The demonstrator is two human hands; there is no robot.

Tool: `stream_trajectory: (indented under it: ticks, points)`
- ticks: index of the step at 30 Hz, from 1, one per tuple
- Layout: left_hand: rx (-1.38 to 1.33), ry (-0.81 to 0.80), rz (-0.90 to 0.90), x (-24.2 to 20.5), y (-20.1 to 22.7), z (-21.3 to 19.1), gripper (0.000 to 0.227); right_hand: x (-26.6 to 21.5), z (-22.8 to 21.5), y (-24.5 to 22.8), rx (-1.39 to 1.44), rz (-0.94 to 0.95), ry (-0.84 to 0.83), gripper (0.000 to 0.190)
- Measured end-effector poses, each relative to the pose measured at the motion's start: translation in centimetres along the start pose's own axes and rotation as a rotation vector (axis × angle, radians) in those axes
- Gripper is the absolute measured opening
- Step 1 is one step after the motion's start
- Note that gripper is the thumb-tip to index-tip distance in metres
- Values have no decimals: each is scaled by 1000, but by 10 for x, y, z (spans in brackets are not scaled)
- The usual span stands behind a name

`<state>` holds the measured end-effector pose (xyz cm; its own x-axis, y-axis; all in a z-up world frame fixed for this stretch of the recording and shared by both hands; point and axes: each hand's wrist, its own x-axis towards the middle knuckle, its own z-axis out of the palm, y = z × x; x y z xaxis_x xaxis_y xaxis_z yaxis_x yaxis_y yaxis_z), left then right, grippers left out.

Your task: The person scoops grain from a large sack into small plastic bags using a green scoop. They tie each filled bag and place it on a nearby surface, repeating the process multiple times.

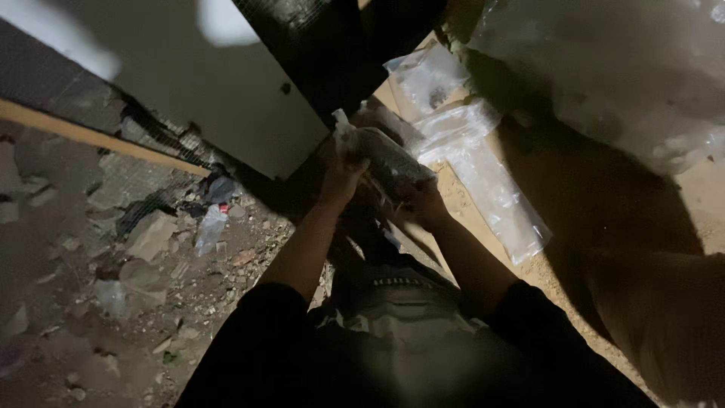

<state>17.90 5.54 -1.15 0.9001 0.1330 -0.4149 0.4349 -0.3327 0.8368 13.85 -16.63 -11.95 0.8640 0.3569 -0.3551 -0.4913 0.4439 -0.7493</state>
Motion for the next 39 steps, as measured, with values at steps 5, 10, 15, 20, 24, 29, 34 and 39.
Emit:
stream_trajectory:
  ticks: [5,10,15,20,24,29,34,39]
  points:
    - [-10,-72,-218,45,13,2,88,53,-20,5,-358,-92,130,50]
    - [-115,-72,-16,79,-12,11,97,97,-35,17,-365,6,111,51]
    - [298,-28,-77,103,-35,3,108,121,-32,22,-551,78,252,56]
    - [533,-98,-295,109,-40,2,102,118,-23,25,-576,100,321,63]
    - [556,16,-316,94,3,3,96,114,-22,15,-634,117,333,68]
    - [482,203,20,105,34,-2,92,96,-55,11,-698,169,513,75]
    - [421,-50,529,150,35,19,55,61,-91,8,-657,182,886,70]
    - [186,-498,436,162,35,101,37,22,-96,-17,-626,185,1112,67]
